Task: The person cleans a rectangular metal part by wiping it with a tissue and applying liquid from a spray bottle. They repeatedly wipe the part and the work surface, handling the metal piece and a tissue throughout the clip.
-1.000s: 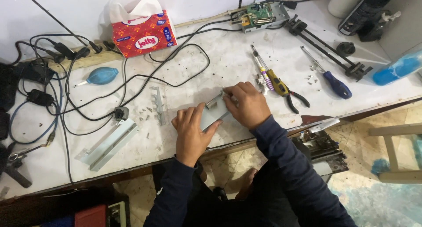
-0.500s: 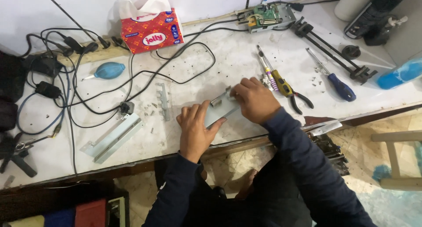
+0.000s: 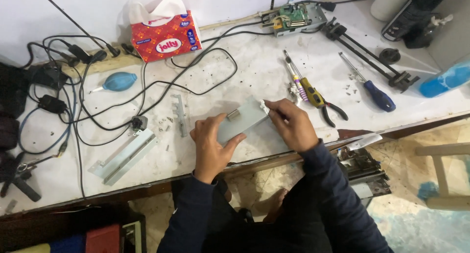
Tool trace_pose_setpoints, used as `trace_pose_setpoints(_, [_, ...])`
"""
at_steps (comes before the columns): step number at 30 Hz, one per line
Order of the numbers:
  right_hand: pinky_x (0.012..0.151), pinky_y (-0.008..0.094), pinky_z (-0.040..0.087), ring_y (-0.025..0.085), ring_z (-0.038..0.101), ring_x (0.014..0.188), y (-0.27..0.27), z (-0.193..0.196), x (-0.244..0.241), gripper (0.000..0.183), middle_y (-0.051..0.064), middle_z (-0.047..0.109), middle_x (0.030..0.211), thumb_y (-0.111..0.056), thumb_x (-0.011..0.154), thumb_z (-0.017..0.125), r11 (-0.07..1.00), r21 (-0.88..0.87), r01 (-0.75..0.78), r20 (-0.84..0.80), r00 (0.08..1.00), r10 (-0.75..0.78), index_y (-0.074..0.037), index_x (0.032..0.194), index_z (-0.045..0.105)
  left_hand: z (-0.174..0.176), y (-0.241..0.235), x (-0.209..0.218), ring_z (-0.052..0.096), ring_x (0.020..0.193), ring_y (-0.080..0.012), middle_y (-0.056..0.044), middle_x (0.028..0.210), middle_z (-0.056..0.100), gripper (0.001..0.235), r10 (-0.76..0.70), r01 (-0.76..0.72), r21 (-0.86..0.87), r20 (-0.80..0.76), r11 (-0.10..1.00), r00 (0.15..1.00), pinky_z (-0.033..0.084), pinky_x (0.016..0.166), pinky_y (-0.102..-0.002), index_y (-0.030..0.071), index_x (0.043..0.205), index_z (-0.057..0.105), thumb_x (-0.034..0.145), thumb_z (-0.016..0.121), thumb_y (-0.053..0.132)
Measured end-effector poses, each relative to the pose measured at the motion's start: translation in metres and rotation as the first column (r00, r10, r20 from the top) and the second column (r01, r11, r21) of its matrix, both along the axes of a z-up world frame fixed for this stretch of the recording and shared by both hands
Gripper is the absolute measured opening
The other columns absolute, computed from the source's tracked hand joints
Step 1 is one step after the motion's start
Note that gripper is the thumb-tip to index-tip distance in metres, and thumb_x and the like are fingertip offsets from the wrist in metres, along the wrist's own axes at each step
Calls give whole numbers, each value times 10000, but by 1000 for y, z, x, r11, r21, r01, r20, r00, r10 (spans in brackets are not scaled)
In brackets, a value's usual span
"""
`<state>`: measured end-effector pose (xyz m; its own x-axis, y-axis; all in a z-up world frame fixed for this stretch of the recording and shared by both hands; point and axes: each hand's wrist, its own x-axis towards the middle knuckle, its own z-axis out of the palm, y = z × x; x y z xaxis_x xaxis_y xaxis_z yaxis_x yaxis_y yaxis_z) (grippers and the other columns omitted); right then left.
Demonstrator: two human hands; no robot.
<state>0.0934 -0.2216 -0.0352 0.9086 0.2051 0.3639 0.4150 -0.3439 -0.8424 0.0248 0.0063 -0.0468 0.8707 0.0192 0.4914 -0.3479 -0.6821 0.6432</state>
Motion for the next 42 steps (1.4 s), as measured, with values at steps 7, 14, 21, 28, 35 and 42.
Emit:
trace_pose_setpoints(7, [743, 422, 600, 334, 713, 795, 2, 41, -34, 194, 155, 722, 958, -50, 944, 691, 995, -100, -28, 273, 960, 54, -9, 1120, 759, 4, 6, -3, 484, 1059, -250, -86, 1038, 544, 599, -100, 102, -83, 34, 991, 994, 231, 1004, -424, 53, 1315, 579, 890, 835, 388])
trace_pose_setpoints(14, [663, 331, 582, 203, 680, 668, -4, 24, -40, 113, 90, 710, 800, -74, 929, 755, 999, 48, 9, 189, 982, -18, -40, 1022, 809, 9, 3, -3, 552, 1001, -281, -107, 1023, 627, 683, -141, 144, -87, 32, 986, 989, 357, 963, -445, 48, 1278, 636, 755, 946, 359])
trace_pose_setpoints(21, [719, 339, 554, 162, 629, 758, -12, 13, -44, 134, 133, 694, 845, -43, 949, 722, 952, 307, 24, 122, 991, -64, 17, 1056, 775, -5, 23, -6, 560, 1045, -244, -118, 1116, 604, 699, -261, 249, -409, 26, 878, 965, 398, 972, -453, 35, 1321, 598, 808, 878, 418])
trace_pose_setpoints(28, [753, 411, 569, 295, 703, 812, 5, 40, -58, 126, 157, 751, 899, -46, 880, 771, 946, 301, -125, 253, 966, 47, -17, 996, 808, -9, 26, -2, 578, 1039, -215, -120, 1117, 598, 736, -326, 304, -458, 32, 835, 945, 426, 977, -435, 26, 1312, 603, 797, 861, 485])
trace_pose_setpoints(35, [645, 335, 559, 245, 671, 676, 25, 61, -38, 51, 109, 714, 814, -43, 906, 770, 979, 182, -87, 349, 937, 18, -41, 952, 792, -11, 30, -3, 591, 987, -196, -126, 1051, 619, 692, -354, 338, -493, 65, 802, 933, 464, 932, -403, -1, 1297, 628, 793, 888, 394])
trace_pose_setpoints(42, [687, 335, 552, 228, 656, 706, 12, 54, -46, 70, 114, 694, 819, -35, 927, 745, 953, 292, -86, 274, 962, 3, -16, 982, 785, -10, 28, -4, 569, 1006, -188, -127, 1061, 614, 671, -359, 346, -527, 82, 776, 930, 457, 950, -391, -4, 1305, 620, 806, 885, 358])
